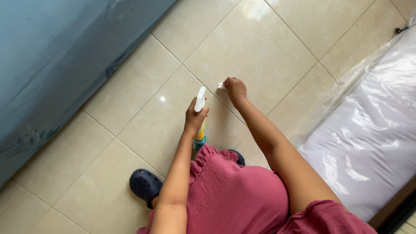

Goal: The person picks up a plate from a side table and places it in the kitchen sink. They then sweep the bedroom floor with a broom and spray a cleaner on the floor to wipe a stain with a paper towel.

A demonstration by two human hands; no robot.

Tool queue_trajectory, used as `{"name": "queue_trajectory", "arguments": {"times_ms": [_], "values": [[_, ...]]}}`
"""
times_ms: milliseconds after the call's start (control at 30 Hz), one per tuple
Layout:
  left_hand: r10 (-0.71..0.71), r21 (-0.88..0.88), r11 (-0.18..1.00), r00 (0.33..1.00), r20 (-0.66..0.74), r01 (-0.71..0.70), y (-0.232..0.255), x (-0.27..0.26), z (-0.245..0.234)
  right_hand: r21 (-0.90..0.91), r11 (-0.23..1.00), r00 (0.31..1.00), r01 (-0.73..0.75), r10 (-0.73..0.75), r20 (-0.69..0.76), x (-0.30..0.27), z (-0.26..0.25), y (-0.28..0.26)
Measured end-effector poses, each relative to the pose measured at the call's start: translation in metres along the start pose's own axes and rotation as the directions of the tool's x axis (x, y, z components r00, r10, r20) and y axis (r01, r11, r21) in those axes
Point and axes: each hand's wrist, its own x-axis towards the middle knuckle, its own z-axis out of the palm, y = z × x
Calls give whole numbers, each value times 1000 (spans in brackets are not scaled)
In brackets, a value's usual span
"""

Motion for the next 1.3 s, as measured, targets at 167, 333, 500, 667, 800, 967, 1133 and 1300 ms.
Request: {"name": "queue_trajectory", "arguments": {"times_ms": [167,333,500,667,800,967,1133,1300], "values": [[33,-23,999,997,-74,-35,-3,-26,5,208,969,982,-131,156,-109,-33,-17,2],[148,34,989,980,-135,-144,8,-41,9,388,860,930,-331,366,-18,-38,-53,26],[176,-85,979,975,-136,-188,9,-26,27,212,930,934,-301,242,264,-31,-93,30],[261,40,965,951,-168,-258,19,-24,42,170,953,932,-249,189,309,-26,-99,17],[280,112,958,949,-146,-266,26,-18,48,187,968,962,-166,117,246,-12,-67,29],[142,54,989,981,-130,-136,32,-9,42,61,974,930,218,-226,288,-33,-31,59],[101,13,995,989,-112,-100,36,3,38,-162,663,666,731,-642,381,-20,-24,74],[66,-103,992,993,-103,-77,32,10,34,-205,782,779,589,-481,402,45,-8,55]]}}
